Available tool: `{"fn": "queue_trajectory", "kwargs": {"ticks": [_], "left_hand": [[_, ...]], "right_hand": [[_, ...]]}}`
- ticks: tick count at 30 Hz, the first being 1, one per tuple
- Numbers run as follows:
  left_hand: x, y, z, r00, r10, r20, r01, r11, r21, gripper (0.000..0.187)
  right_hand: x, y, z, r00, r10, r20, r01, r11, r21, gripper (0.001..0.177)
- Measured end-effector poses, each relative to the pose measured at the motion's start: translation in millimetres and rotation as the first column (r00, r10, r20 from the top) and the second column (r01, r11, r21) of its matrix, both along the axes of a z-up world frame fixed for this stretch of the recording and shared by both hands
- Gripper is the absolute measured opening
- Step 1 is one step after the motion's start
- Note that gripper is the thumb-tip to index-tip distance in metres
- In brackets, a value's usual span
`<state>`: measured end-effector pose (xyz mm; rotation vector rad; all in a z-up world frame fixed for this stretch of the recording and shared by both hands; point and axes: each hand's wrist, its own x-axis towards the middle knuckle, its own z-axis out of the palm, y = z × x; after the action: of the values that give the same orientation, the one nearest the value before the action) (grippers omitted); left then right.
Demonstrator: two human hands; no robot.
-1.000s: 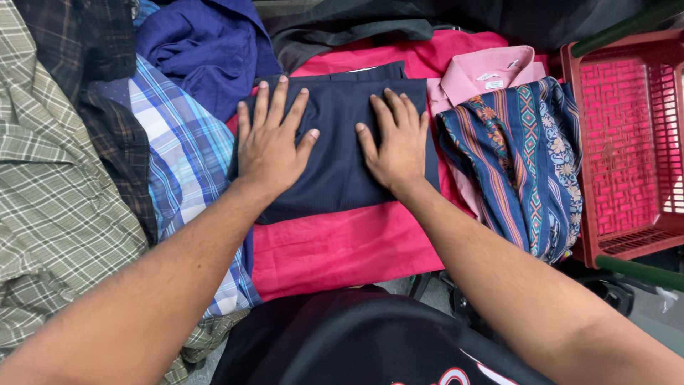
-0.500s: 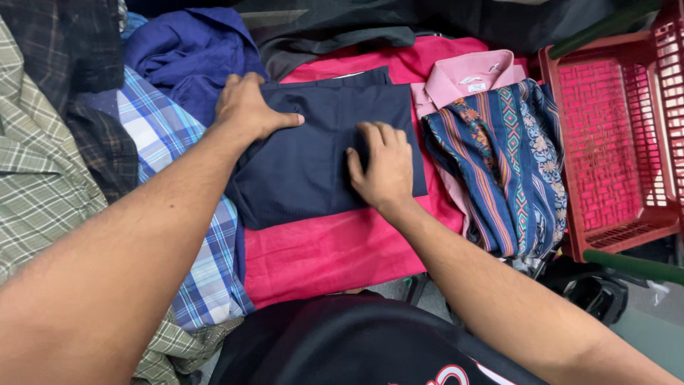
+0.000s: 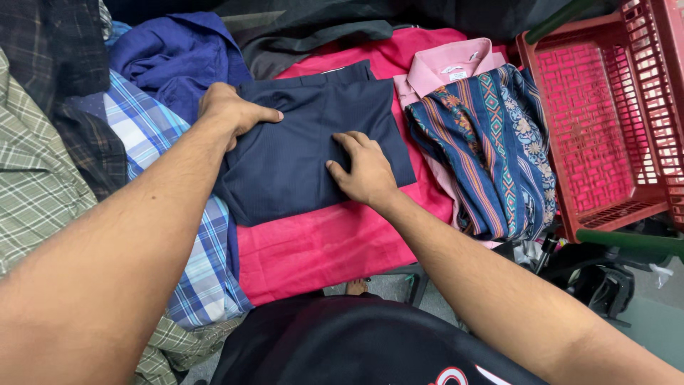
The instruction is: The person folds a pair of dark blue trousers and places them on a pile. Then they pick up a green plaid shirt, button it up, and fold it neatly.
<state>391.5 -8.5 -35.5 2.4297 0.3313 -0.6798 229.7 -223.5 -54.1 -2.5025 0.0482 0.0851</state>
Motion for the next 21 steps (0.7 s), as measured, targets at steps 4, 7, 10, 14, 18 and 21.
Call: {"fn": "queue_trajectory", "kwargs": {"ticks": [4, 7, 10, 14, 18, 21], "left_hand": [[-26.6, -4.2, 10.5, 0.957, -0.039, 0.286, 0.08, 0.988, -0.133, 0.065], [-53.2, -12.9, 27.4, 0.91, -0.075, 0.407, 0.203, 0.938, -0.282, 0.057], [-87.3, -24.3, 51.5, 0.812, -0.121, 0.571, 0.35, 0.884, -0.31, 0.052], [-152.6, -49.8, 88.5, 0.775, -0.106, 0.623, 0.396, 0.849, -0.349, 0.038], [-225.1, -76.4, 124.2, 0.665, -0.266, 0.698, 0.518, 0.837, -0.174, 0.045], [-271.5, -92.0, 147.7, 0.577, -0.343, 0.741, 0.621, 0.773, -0.126, 0.046]], "right_hand": [[-1.7, -2.6, -6.1, 0.992, -0.11, -0.065, 0.117, 0.985, 0.127, 0.049], [-7.4, -2.6, -9.4, 0.962, -0.227, -0.153, 0.261, 0.93, 0.259, 0.044], [-14.2, -0.9, -10.4, 0.921, -0.305, -0.241, 0.385, 0.8, 0.46, 0.041], [-25.5, -6.3, -16.0, 0.847, -0.335, -0.413, 0.519, 0.348, 0.781, 0.031], [-56.0, -31.2, -39.5, 0.911, -0.046, -0.409, 0.383, -0.265, 0.885, 0.032], [-76.9, -53.1, -63.8, 0.992, 0.013, -0.127, 0.127, -0.208, 0.97, 0.035]]}}
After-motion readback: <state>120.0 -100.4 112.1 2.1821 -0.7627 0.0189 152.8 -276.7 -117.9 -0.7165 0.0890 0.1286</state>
